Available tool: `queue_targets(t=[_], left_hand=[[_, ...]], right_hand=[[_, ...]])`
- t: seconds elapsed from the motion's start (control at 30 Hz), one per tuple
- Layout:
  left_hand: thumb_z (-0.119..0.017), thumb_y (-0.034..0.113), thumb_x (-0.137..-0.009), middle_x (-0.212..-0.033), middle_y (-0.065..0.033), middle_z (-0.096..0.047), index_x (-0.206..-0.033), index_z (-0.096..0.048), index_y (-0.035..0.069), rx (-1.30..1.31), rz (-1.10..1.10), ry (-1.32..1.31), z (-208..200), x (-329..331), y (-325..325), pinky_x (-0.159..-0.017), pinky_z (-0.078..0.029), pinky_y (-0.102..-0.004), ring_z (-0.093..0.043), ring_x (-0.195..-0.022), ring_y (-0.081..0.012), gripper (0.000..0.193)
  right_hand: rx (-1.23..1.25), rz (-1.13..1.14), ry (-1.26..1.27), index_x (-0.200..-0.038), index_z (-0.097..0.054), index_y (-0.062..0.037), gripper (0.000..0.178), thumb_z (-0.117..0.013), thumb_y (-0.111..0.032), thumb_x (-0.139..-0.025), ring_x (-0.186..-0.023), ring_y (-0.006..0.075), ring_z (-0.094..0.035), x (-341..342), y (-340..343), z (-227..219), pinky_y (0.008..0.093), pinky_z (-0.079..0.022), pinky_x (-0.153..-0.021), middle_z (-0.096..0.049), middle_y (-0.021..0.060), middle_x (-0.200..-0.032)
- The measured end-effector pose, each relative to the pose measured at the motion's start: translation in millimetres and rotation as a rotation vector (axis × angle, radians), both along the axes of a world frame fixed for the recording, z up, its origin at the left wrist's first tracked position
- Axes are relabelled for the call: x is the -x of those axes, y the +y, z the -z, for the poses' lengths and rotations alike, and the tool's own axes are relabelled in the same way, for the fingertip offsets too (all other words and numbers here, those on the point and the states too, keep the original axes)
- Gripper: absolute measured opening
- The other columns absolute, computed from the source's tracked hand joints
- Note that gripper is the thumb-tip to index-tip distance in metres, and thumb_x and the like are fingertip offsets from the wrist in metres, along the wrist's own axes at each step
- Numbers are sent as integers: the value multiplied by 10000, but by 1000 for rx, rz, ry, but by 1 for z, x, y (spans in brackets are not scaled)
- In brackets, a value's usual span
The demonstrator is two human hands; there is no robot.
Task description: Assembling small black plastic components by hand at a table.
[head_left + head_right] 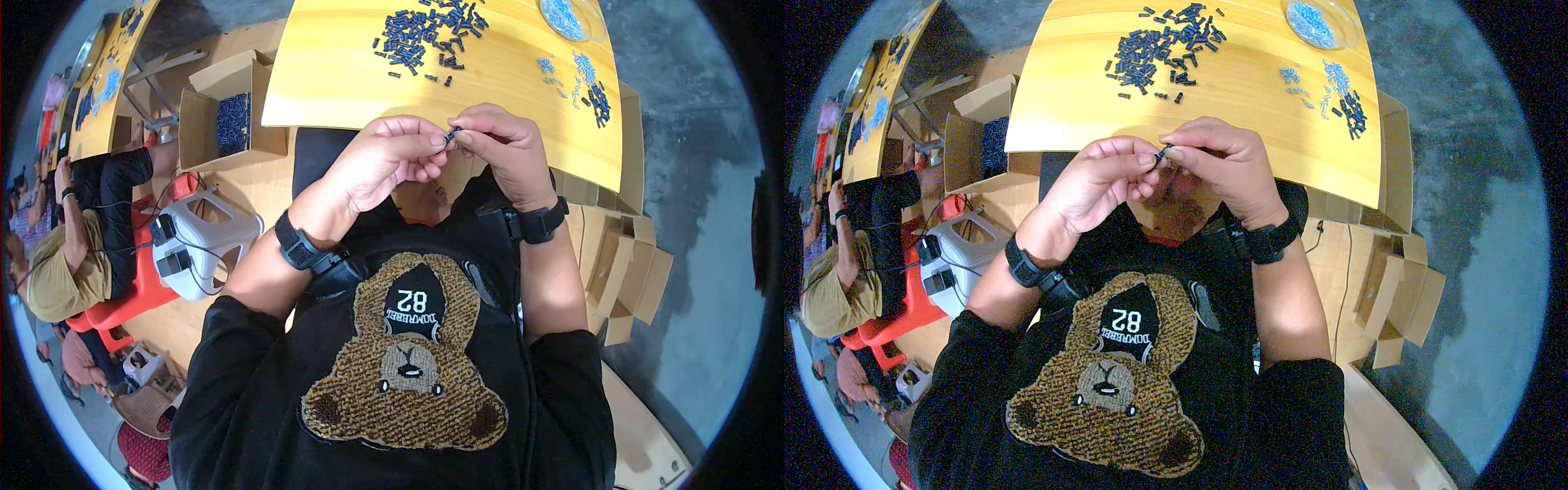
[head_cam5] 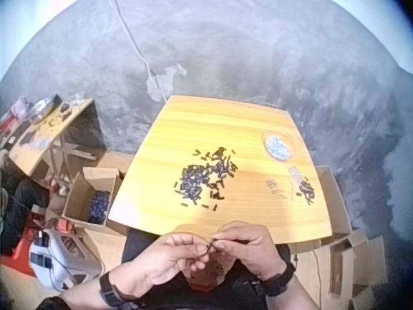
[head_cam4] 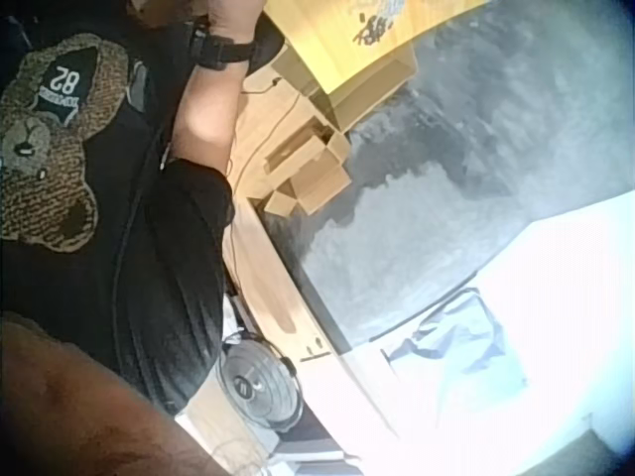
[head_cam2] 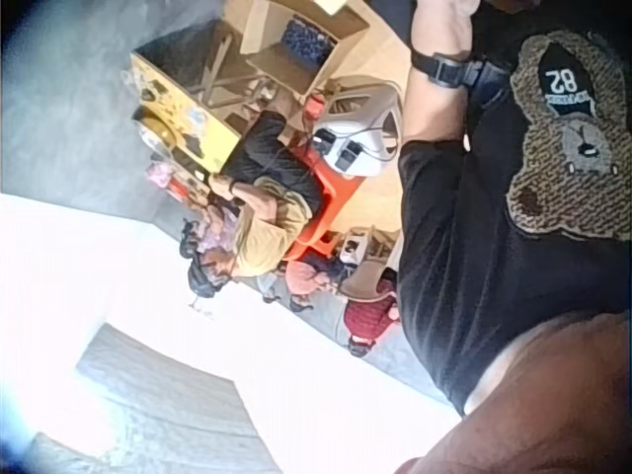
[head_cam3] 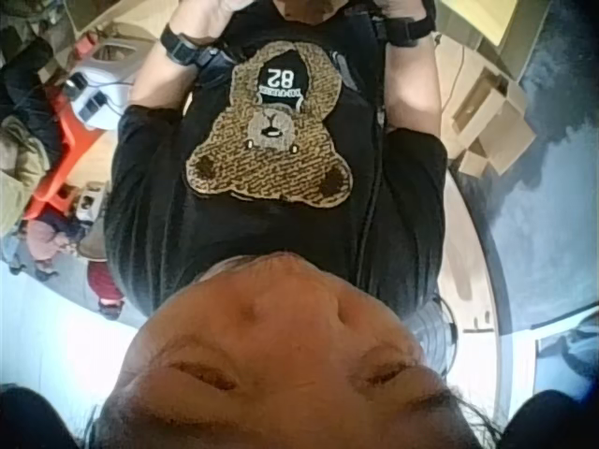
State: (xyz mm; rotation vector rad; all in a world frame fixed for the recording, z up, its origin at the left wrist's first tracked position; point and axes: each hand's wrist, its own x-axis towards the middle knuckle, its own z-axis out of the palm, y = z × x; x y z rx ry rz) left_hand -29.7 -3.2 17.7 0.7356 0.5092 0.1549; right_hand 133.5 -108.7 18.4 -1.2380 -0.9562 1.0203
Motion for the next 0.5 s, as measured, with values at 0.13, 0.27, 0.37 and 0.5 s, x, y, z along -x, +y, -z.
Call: queue_targets(t=[0.13,0.27,0.37,0.5], left_hand=[[-556,102,-859,-759,-52,-606,-933,-582,5,-14,21,-19,2,-1,1,-602,-467,-222,-560,-635,-111,124],[-556,116,-861,-756,-45,-605,-926,-589,13,-58,10,-4,5,-3,1,-600,-460,-217,-556,-630,-105,126],[-559,121,-862,-753,-41,-606,-918,-595,18,-75,7,-3,7,-3,1,-601,-459,-215,-556,-631,-103,122],[-563,129,-864,-755,-37,-611,-909,-599,21,-105,7,6,8,-4,1,-602,-458,-212,-559,-635,-102,122]], right_hand=[[3,-17,3,-917,-673,-9,149,-649,-29,-772,-745,102,-565,-2,-1,0,208,-442,-662,-612,37,-824],[50,-3,-6,-916,-672,-6,150,-653,-38,-770,-761,103,-561,-2,-2,1,208,-430,-685,-611,37,-825],[39,15,-78,-912,-673,-5,147,-653,-39,-770,-764,103,-559,0,-2,-2,208,-428,-685,-610,37,-824],[67,50,-92,-909,-672,-2,142,-647,-34,-774,-766,103,-560,3,-2,-1,210,-427,-690,-610,39,-826]])
